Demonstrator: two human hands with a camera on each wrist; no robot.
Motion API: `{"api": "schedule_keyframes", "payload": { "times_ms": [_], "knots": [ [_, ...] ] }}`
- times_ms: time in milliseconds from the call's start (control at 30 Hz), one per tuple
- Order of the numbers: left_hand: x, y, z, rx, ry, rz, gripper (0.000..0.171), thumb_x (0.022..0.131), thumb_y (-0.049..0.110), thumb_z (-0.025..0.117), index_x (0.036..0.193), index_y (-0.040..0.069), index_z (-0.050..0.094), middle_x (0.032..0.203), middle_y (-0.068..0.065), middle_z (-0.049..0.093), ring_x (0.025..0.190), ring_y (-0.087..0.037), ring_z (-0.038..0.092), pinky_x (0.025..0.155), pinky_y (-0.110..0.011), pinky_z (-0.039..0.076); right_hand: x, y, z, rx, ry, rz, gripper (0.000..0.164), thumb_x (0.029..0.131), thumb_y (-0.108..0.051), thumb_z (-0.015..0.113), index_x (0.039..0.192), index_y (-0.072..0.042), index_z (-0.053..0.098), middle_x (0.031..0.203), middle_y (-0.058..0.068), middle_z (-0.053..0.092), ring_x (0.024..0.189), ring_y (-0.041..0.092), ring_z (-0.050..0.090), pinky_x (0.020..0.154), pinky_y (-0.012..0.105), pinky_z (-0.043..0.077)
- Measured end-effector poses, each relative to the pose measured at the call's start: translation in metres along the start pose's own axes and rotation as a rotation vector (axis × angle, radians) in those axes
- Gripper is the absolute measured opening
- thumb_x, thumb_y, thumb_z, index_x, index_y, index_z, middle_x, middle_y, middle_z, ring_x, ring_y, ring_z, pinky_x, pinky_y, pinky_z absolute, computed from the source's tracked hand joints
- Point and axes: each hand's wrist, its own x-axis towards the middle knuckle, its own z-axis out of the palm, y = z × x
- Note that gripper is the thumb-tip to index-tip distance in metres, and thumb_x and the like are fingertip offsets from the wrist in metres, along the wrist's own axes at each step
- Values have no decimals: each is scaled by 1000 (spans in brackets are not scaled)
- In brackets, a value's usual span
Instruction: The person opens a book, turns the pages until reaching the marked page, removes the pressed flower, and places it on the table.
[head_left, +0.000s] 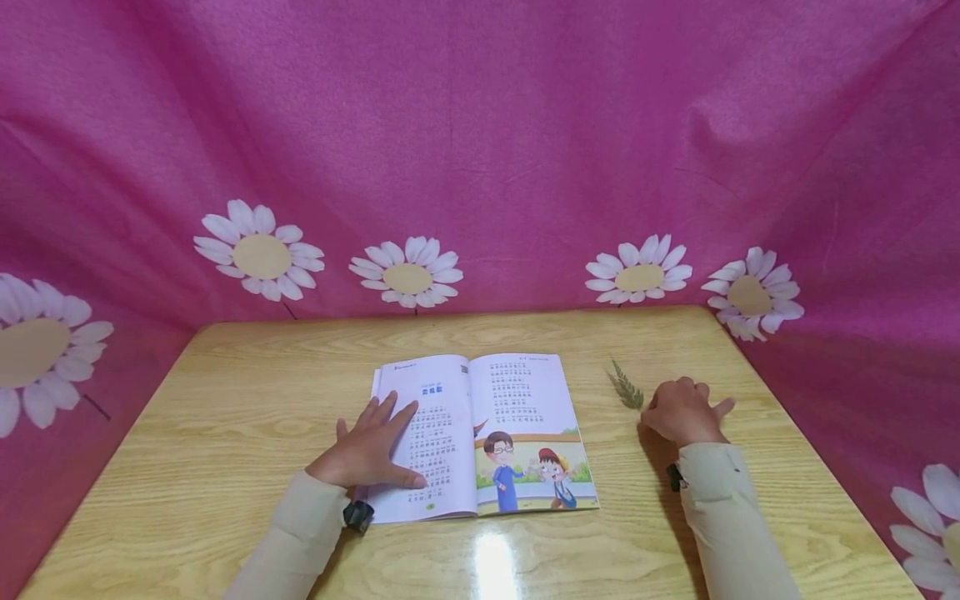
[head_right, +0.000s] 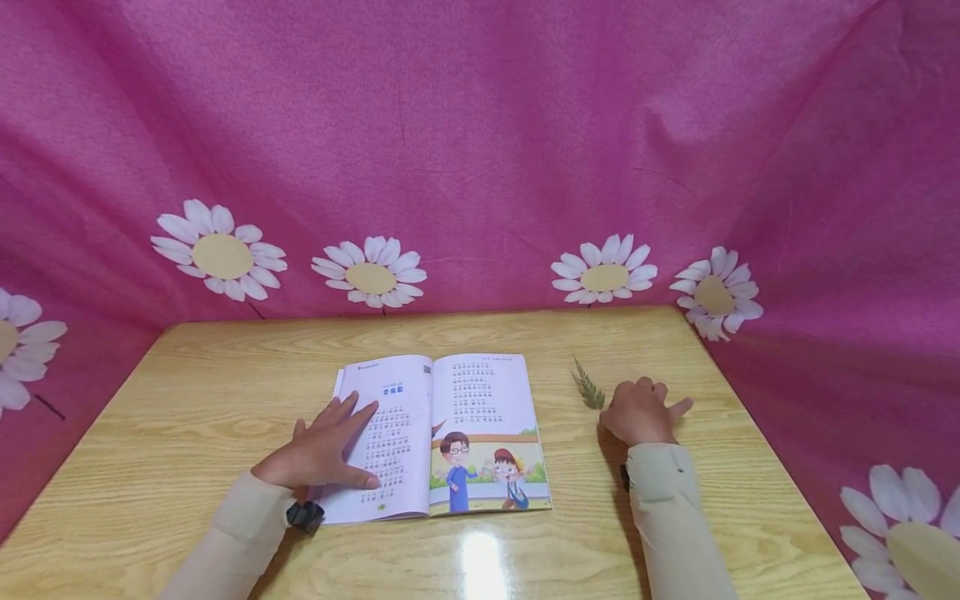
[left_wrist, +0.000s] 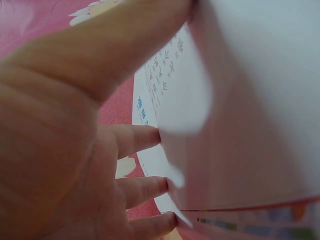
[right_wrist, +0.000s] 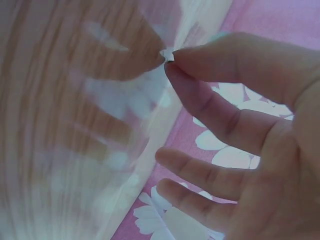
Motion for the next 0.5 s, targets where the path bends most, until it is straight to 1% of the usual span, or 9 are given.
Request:
{"api": "schedule_keyframes", "payload": {
  "times_ms": [100, 233, 367, 500],
  "knots": [
    [0, -1, 0, -4, 2, 3, 116, 60, 61, 83, 154, 21, 27, 161, -13, 8, 145, -42, 1, 102, -75, -2, 2, 0, 2, 10, 35, -5, 11, 79, -15, 71, 71, -8, 70, 89, 20, 53, 97, 50, 40, 89, 83, -4],
    [0, -1, 0, -10, 5, 9, 117, 60, 61, 83, 154, 21, 27, 161, -14, 8, 145, -43, 1, 102, -76, -3, 4, 0, 3, 22, 58, 5, 7, 79, -12, 71, 73, -8, 73, 91, 20, 57, 97, 49, 42, 89, 83, -2],
    [0, -1, 0, -12, 3, 9, 117, 60, 61, 82, 154, 21, 26, 161, -14, 8, 145, -43, 1, 101, -76, -3, 5, -1, 3, 30, 58, 20, 6, 78, -11, 72, 73, -8, 74, 90, 18, 60, 97, 49, 42, 89, 82, -1],
    [0, -1, 0, -10, 2, 8, 117, 60, 62, 82, 154, 21, 26, 161, -14, 8, 145, -43, 1, 101, -76, -3, 4, -3, 1, 21, 39, 24, 7, 79, -11, 71, 75, -7, 74, 88, 17, 60, 97, 49, 43, 90, 82, 0]
  ]
}}
